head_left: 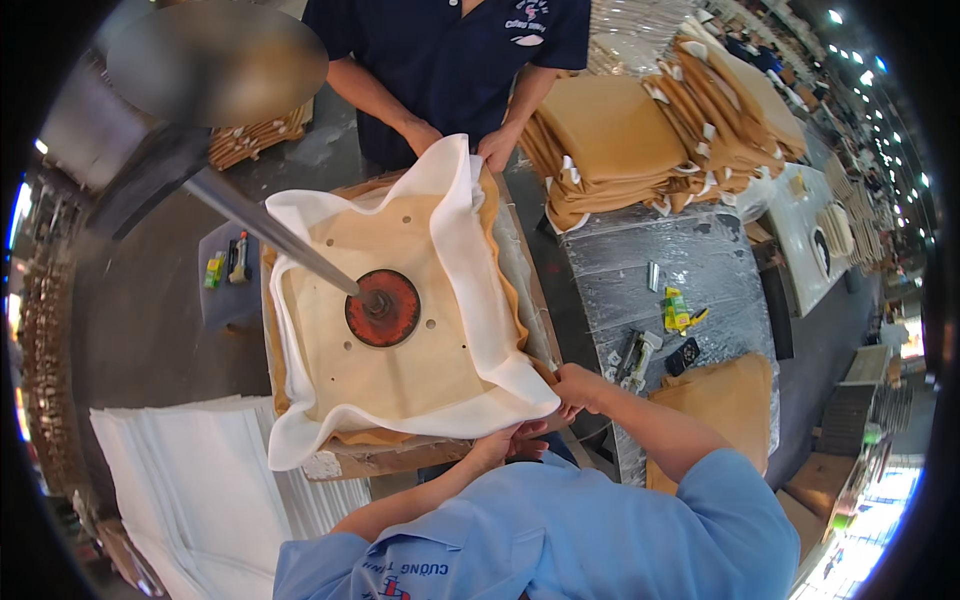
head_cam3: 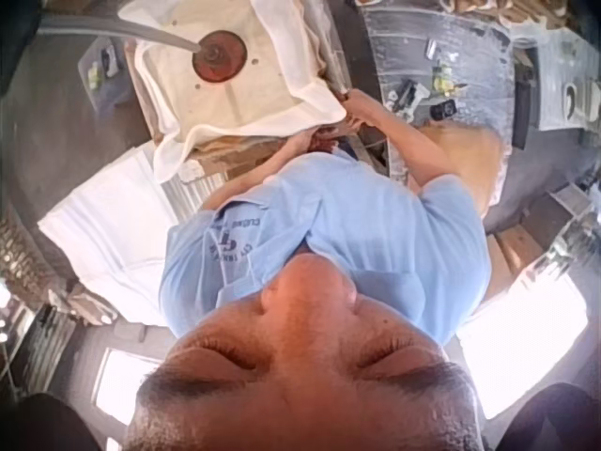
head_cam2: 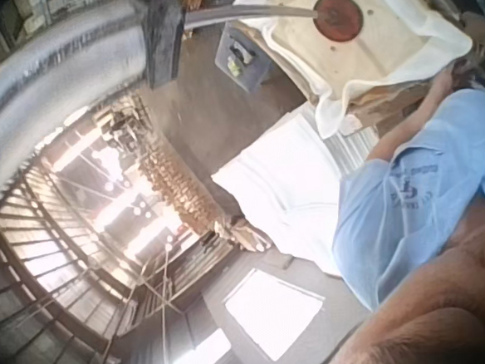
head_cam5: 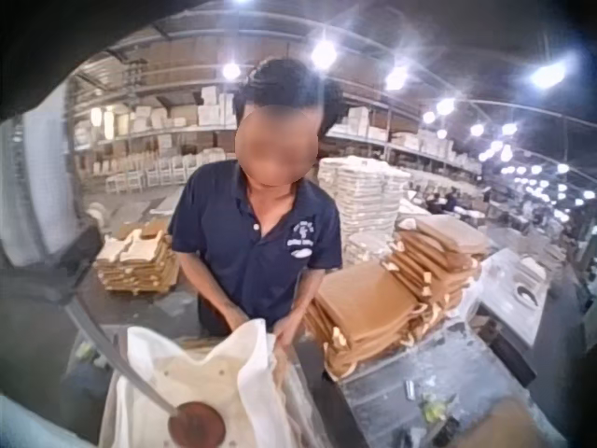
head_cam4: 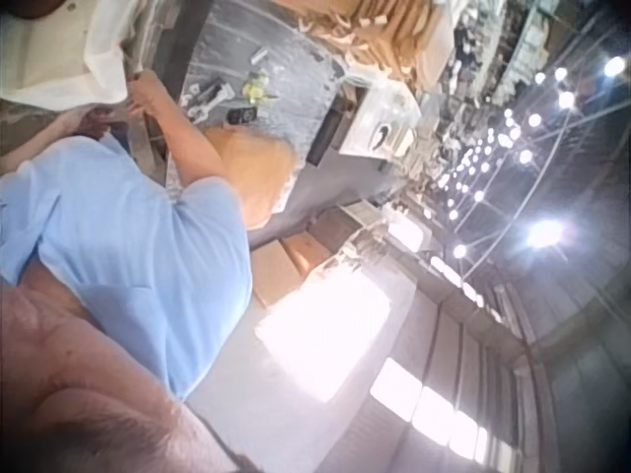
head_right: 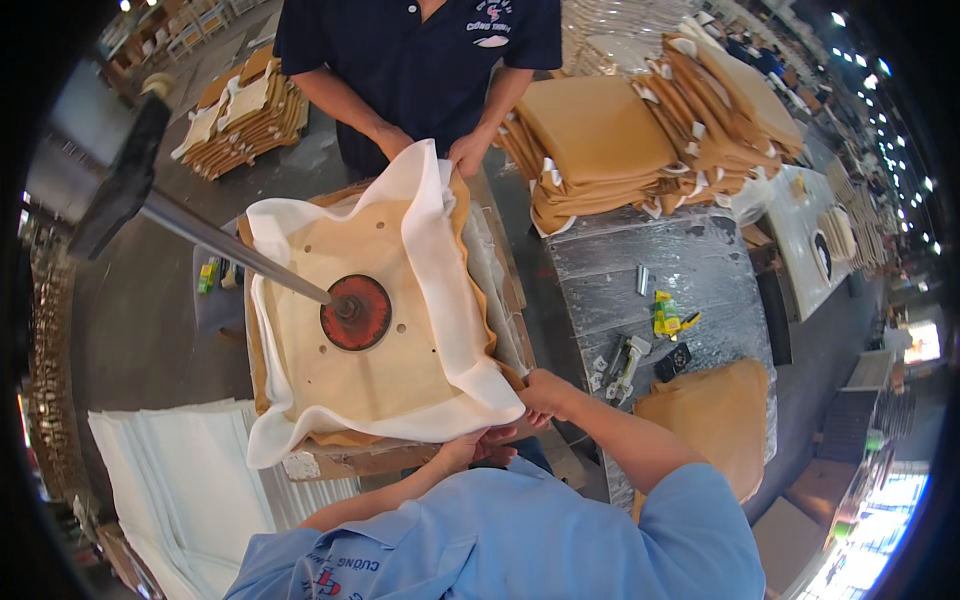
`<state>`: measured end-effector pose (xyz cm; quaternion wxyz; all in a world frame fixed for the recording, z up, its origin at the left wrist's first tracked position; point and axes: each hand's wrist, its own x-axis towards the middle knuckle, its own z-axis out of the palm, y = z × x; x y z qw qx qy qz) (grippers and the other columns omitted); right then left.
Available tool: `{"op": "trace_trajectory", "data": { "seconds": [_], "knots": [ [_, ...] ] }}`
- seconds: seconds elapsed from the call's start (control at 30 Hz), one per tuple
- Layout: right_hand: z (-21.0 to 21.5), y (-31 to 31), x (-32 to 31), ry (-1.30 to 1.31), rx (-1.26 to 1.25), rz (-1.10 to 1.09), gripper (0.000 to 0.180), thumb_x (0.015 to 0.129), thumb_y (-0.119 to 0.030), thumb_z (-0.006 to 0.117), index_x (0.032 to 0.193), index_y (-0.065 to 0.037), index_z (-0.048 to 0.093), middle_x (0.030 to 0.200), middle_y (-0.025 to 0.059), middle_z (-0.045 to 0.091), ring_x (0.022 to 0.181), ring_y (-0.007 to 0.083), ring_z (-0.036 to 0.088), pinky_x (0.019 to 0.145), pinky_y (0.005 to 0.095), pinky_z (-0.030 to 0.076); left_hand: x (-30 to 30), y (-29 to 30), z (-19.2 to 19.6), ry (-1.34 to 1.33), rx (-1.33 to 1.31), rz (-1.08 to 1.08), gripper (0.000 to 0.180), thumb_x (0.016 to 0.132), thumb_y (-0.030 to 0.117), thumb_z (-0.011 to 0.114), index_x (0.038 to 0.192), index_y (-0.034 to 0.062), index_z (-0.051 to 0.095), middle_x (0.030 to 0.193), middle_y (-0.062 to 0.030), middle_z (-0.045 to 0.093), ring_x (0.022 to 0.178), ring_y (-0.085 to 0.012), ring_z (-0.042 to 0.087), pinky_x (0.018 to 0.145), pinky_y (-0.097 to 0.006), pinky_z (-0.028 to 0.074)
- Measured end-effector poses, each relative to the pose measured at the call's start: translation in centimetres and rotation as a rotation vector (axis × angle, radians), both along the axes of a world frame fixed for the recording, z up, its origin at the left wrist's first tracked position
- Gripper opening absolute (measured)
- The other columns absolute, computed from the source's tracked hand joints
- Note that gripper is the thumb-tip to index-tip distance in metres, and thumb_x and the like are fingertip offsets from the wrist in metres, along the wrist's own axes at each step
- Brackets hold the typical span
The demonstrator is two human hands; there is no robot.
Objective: The person assembles a chair seat by layering white fabric and brown material over a wooden base. They use a pneumatic staple gun to secure the layers to the underside of the seat while a coworker assists by applying adhesive and holding the materials in place.
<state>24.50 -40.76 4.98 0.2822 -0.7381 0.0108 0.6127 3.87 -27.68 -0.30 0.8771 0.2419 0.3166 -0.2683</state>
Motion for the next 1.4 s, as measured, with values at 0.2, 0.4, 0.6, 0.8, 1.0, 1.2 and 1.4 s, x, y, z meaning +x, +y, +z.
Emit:
{"op": "trace_trajectory", "data": {
  "seconds": [0.2,0.4,0.6,0.8,1.0,1.2,1.4],
  "knots": [
    [-0.5,-0.3,-0.4,0.121,0.096,0.159,0.041,0.108,-0.034,0.060,0.096,0.003,0.074,0.071,0.0109,0.065,0.054,0.0213,0.061,0.047,0.0359,0.052,3.1,-2.9,1.5,0.292,0.067,0.313,0.052,0.118,0.053,0.043,0.130,0.0060,0.062,0.095,-0.0118,0.069,0.075,-0.0305,0.072,0.069,-0.048,0.065],
    [2.0,0.5,-0.4,0.139,0.156,0.042,0.043,0.109,-0.038,0.061,0.094,0.000,0.072,0.069,0.0056,0.059,0.052,0.0172,0.054,0.045,0.0360,0.041,6.4,-2.7,4.1,0.367,0.200,0.498,0.048,0.118,0.053,0.044,0.114,0.0091,0.064,0.079,-0.0062,0.058,0.062,-0.0209,0.057,0.056,-0.040,0.049],
    [2.7,-0.6,-1.4,0.059,0.154,0.080,0.056,0.112,-0.051,0.058,0.103,0.002,0.072,0.077,0.0067,0.063,0.057,0.0170,0.057,0.047,0.0358,0.044,4.8,-3.0,3.2,0.293,0.268,0.504,0.048,0.115,0.052,0.049,0.092,0.0114,0.058,0.069,-0.0019,0.046,0.055,-0.0157,0.046,0.050,-0.037,0.038],
    [3.1,0.2,-1.9,-0.013,0.238,-0.020,0.046,0.112,-0.042,0.060,0.101,0.000,0.073,0.073,0.0050,0.065,0.054,0.0152,0.058,0.050,0.0323,0.046,1.4,1.5,6.4,0.063,0.547,0.075,0.050,0.114,0.051,0.056,0.093,0.0070,0.069,0.083,-0.0038,0.066,0.068,-0.0142,0.060,0.061,-0.030,0.050],
    [1.9,-1.0,-3.1,-0.108,0.295,-0.019,0.036,0.110,-0.032,0.063,0.102,0.003,0.071,0.072,0.0051,0.062,0.057,0.0144,0.061,0.053,0.0318,0.052,-19.2,14.5,8.2,0.460,1.264,0.034,0.041,0.107,0.037,0.065,0.110,-0.0004,0.081,0.087,-0.0135,0.078,0.069,-0.0200,0.072,0.062,-0.037,0.058],
    [1.5,-2.4,-7.1,-0.209,0.364,-0.462,0.029,0.111,-0.030,0.066,0.118,-0.002,0.068,0.083,0.0069,0.069,0.066,0.0181,0.068,0.061,0.0349,0.059,-26.0,30.1,6.8,0.431,1.008,0.548,0.050,0.102,0.035,0.071,0.140,0.0013,0.067,0.110,-0.0108,0.078,0.074,-0.0186,0.074,0.064,-0.033,0.059],
    [1.8,1.9,-20.4,0.239,0.365,-0.611,0.031,0.108,-0.022,0.071,0.134,-0.005,0.069,0.106,0.0055,0.074,0.091,0.0209,0.073,0.079,0.0412,0.061,-23.4,38.0,5.5,0.199,0.820,0.009,0.045,0.097,0.040,0.077,0.118,0.0004,0.079,0.101,-0.0108,0.081,0.086,-0.0180,0.079,0.068,-0.032,0.064]
  ]
}}
